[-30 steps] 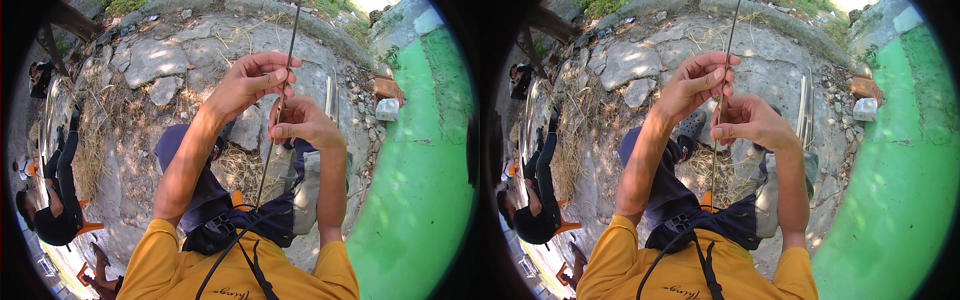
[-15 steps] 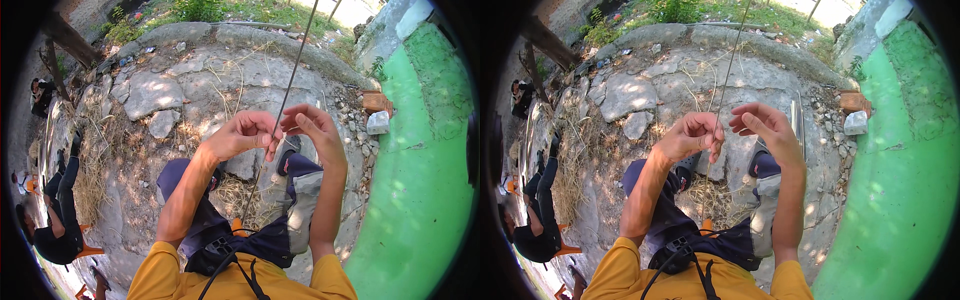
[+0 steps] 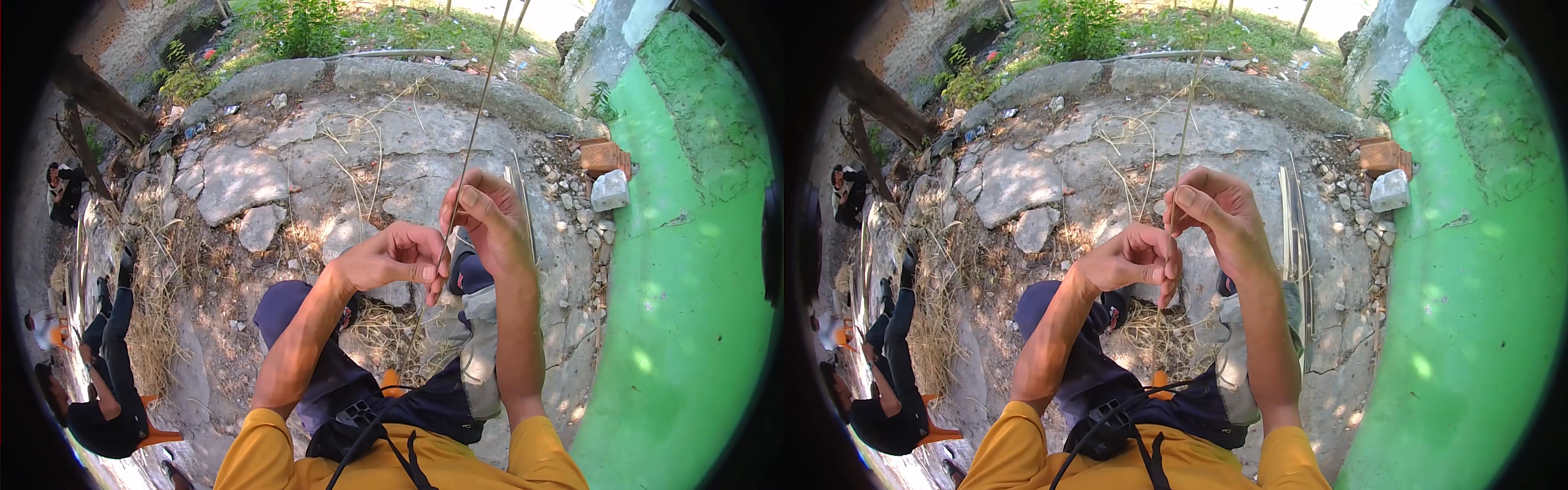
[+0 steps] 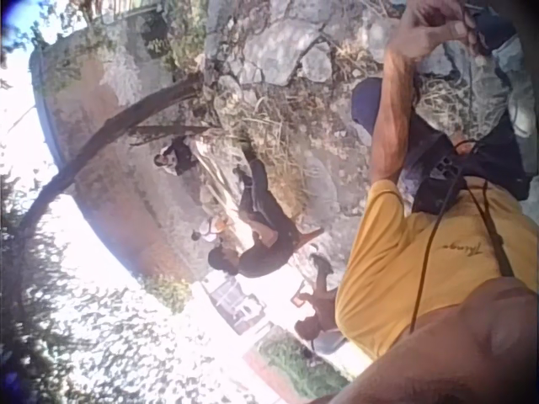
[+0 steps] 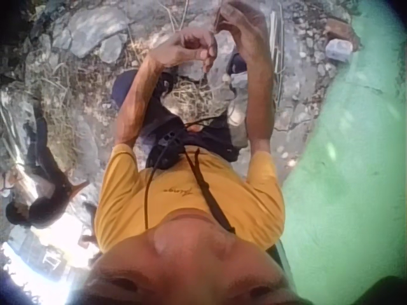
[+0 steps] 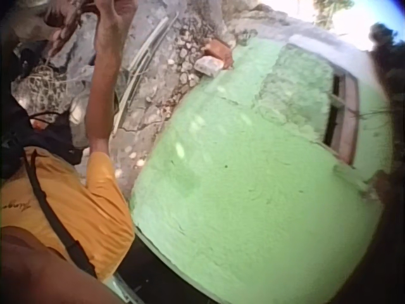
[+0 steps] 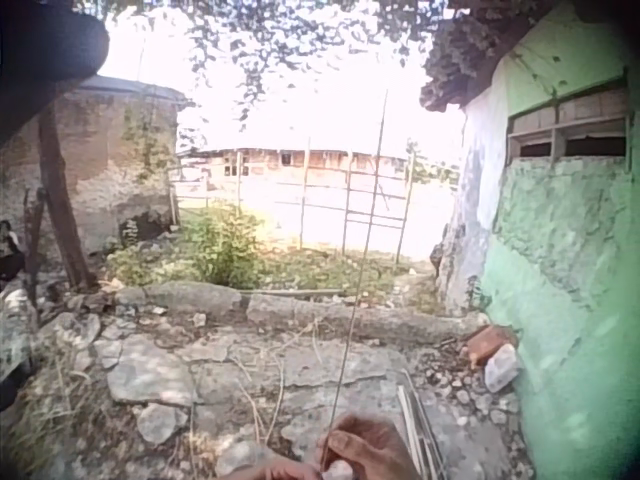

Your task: The person shaves a bamboo strip using a machete against their knee, bends the strip with both hands, and then shaves another bamboo strip with the machete.

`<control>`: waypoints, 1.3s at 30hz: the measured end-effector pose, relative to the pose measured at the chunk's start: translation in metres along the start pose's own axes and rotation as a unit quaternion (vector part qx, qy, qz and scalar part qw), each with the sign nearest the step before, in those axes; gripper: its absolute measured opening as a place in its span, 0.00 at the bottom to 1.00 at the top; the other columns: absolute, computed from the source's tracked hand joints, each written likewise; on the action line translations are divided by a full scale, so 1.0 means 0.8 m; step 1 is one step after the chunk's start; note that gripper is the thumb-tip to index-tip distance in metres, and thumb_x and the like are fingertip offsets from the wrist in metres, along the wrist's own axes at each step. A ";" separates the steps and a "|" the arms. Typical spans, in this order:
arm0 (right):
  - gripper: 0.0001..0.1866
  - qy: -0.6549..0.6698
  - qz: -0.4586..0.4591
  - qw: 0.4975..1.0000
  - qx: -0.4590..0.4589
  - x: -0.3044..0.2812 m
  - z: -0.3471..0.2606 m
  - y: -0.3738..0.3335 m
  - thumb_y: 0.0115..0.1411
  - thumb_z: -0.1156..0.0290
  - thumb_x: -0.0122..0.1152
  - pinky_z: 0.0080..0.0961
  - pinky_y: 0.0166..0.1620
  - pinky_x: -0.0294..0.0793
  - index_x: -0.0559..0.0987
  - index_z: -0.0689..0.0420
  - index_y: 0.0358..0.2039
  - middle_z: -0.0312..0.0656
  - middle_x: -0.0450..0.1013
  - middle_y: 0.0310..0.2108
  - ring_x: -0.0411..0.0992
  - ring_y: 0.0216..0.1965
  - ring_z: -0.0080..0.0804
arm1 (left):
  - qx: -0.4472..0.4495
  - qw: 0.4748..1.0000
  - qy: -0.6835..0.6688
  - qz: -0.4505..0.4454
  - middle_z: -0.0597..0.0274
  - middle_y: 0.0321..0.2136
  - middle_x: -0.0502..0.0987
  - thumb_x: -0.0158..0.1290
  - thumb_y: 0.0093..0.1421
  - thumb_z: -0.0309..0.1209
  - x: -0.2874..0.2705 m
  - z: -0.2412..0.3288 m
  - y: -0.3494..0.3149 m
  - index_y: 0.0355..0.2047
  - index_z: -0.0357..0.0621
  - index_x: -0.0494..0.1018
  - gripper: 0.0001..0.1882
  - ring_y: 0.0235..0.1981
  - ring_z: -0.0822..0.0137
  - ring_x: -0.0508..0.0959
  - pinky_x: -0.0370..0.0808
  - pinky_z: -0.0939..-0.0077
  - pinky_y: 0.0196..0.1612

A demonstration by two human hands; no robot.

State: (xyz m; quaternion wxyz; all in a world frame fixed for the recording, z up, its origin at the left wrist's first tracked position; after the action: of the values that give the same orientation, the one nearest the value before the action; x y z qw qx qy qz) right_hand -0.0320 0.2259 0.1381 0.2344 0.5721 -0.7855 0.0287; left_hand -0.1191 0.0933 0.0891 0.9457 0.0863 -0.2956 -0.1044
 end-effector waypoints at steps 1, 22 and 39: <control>0.11 0.000 0.000 1.000 0.000 0.000 -0.001 0.000 0.72 0.62 0.64 0.26 0.38 0.79 0.80 0.57 0.38 0.39 0.79 0.33 0.78 0.32 0.26 | 0.000 1.000 0.000 0.000 0.55 0.29 0.82 0.63 0.69 0.29 0.000 0.001 0.000 0.40 0.37 0.77 0.08 0.31 0.62 0.85 0.83 0.66 0.35; 0.11 -0.174 0.159 0.969 -0.067 -0.006 -0.003 0.009 0.73 0.66 0.63 0.26 0.39 0.82 0.80 0.63 0.42 0.43 0.83 0.34 0.83 0.35 0.28 | 0.023 0.962 0.168 0.212 0.55 0.44 0.84 0.65 0.67 0.30 -0.026 0.029 -0.007 0.51 0.37 0.78 0.15 0.45 0.61 0.87 0.85 0.62 0.52; 0.10 -0.171 0.173 0.968 -0.065 0.007 0.018 0.014 0.72 0.69 0.64 0.23 0.38 0.82 0.81 0.65 0.42 0.42 0.82 0.32 0.82 0.35 0.24 | 0.020 0.943 0.221 0.247 0.65 0.35 0.85 0.65 0.66 0.24 -0.022 0.016 -0.001 0.41 0.37 0.81 0.06 0.36 0.73 0.85 0.86 0.76 0.38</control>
State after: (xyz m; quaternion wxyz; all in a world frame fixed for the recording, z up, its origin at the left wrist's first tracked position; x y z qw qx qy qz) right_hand -0.0485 0.2203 0.1304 0.1248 0.4073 -0.9011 -0.0804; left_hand -0.1407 0.0955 0.0899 0.9814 0.0507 -0.0931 0.1602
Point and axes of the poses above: each hand's wrist, its own y-axis towards the middle knuckle, its own x-axis out of the palm, z = x × y, the point moved 4 cm from there along y, towards the middle knuckle
